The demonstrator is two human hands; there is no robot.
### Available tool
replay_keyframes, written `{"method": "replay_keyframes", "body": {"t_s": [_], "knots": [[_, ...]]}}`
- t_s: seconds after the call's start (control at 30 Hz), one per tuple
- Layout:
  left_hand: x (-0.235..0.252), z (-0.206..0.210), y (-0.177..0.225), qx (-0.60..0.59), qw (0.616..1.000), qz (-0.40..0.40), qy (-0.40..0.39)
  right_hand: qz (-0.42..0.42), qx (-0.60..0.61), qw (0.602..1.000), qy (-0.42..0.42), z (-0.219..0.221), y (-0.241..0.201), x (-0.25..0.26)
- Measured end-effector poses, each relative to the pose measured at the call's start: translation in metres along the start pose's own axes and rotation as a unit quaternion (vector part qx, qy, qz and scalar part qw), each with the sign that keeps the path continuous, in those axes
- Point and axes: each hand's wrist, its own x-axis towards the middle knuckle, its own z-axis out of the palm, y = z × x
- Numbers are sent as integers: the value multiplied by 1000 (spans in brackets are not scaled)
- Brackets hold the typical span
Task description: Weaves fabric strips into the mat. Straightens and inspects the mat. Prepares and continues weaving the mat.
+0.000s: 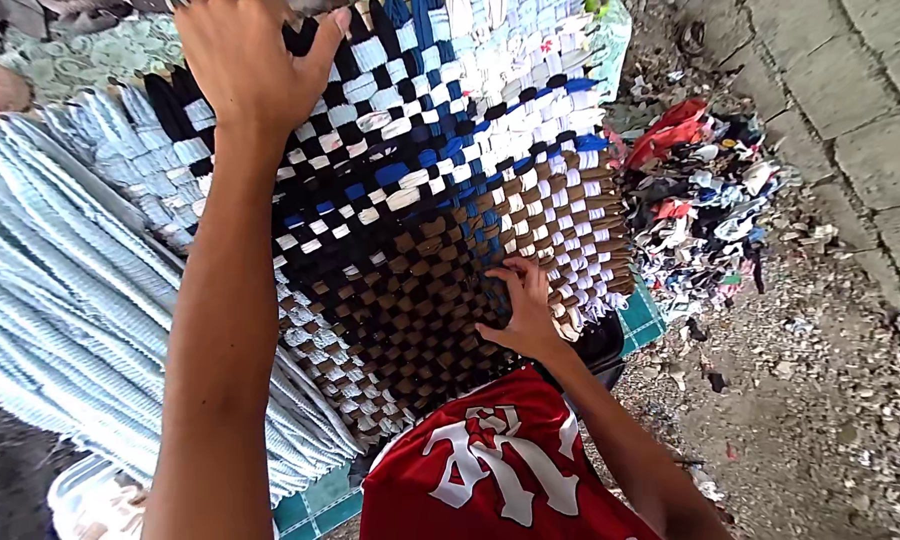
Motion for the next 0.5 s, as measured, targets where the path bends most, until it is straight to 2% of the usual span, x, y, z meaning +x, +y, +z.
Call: {"method": "replay_keyframes", "body": {"t_s": [0.1, 0.2, 0.3, 0.4, 0.5], "knots": [[-1, -2, -1, 0, 1000, 7, 2, 12, -71, 997, 23, 16, -5, 2], [2, -2, -1, 12, 1000, 6, -18, 12, -73, 997, 26, 18, 1, 4], [2, -1, -2, 15, 1000, 4, -20, 13, -31, 999, 18, 16, 6, 4], [2, 0, -3, 8, 1000, 5, -15, -7, 87, 996, -14, 0, 13, -1], [1, -1, -2, 4, 1000, 5, -14, -10, 75, 996, -41, -8, 8, -11]]}}
